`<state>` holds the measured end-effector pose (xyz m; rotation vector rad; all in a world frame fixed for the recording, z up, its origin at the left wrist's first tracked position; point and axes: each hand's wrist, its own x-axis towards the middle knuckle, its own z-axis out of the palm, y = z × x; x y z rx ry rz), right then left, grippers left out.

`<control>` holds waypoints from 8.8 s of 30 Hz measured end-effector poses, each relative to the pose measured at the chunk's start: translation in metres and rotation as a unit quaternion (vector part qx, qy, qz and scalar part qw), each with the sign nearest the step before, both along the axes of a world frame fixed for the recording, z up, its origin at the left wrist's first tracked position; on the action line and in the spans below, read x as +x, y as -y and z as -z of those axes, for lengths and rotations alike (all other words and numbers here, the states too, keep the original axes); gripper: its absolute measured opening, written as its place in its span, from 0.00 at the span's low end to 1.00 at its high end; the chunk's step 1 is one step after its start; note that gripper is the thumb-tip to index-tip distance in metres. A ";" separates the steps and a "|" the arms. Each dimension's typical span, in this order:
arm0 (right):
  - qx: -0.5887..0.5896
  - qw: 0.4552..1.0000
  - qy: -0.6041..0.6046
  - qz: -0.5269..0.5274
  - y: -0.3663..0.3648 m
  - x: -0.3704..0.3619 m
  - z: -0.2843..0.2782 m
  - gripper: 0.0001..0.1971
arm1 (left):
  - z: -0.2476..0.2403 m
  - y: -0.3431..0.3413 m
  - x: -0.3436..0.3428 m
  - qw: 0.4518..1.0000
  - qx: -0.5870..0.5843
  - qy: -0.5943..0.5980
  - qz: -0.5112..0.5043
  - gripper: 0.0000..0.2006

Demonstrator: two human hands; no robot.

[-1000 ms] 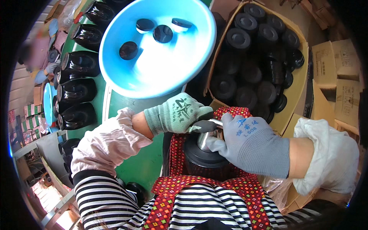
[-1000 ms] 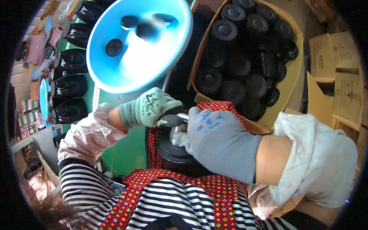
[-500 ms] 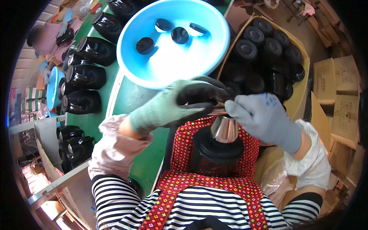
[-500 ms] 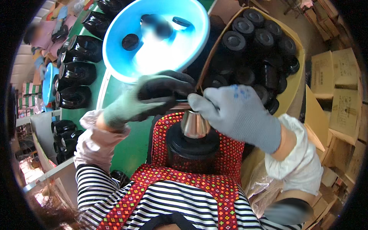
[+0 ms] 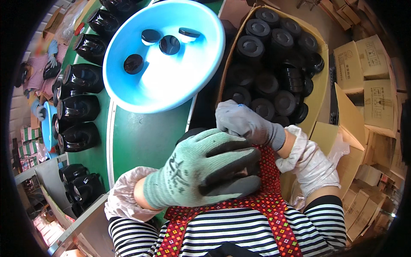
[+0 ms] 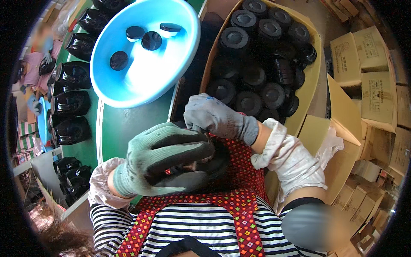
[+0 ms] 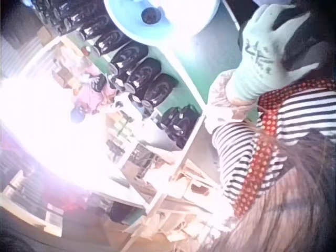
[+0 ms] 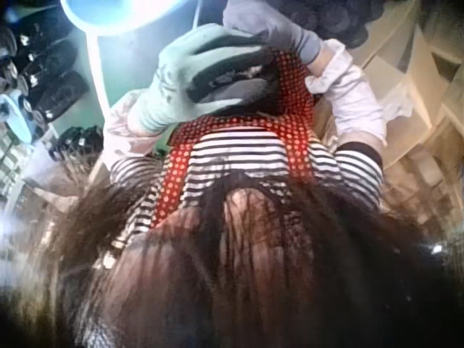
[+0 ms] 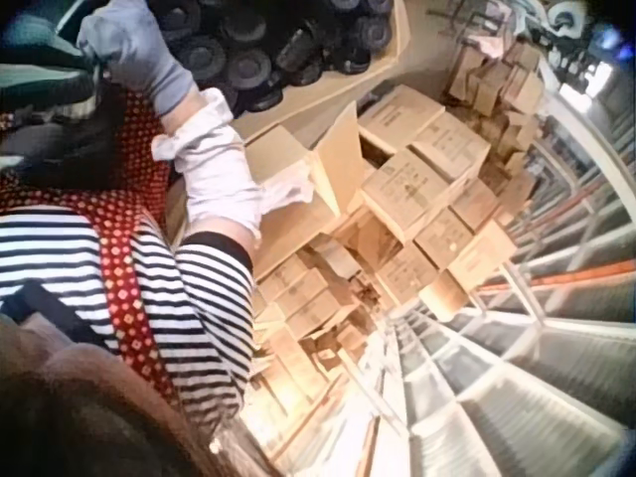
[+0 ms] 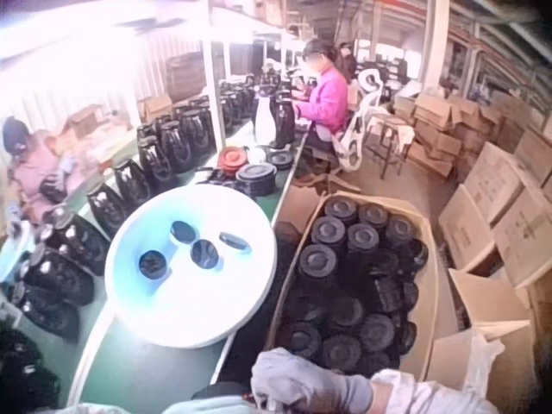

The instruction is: The person assembles black electric kettles on a green workbench. They insert a metal heating element into the kettle base, place a black rubber gasket over the opening, and secure it with a black plastic cap. The person repeats this process for multiple kettles, placing finished units on the bench and retrieving new ones from a nearby bin.

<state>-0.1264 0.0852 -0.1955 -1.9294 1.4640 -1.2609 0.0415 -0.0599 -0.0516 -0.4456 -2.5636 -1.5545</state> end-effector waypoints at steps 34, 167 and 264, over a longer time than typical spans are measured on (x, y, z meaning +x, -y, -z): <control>0.188 0.977 -0.006 0.100 -0.043 0.006 -0.076 0.15 | 0.077 0.010 0.000 0.861 0.468 -0.026 0.197 0.15; 0.322 0.884 -0.321 0.105 0.188 0.164 -0.089 0.14 | 0.037 0.127 0.132 0.820 -0.308 0.334 -0.346 0.17; 0.056 0.951 -0.285 -0.106 0.080 0.096 -0.114 0.44 | 0.081 0.031 0.178 0.918 -0.075 0.046 -0.387 0.41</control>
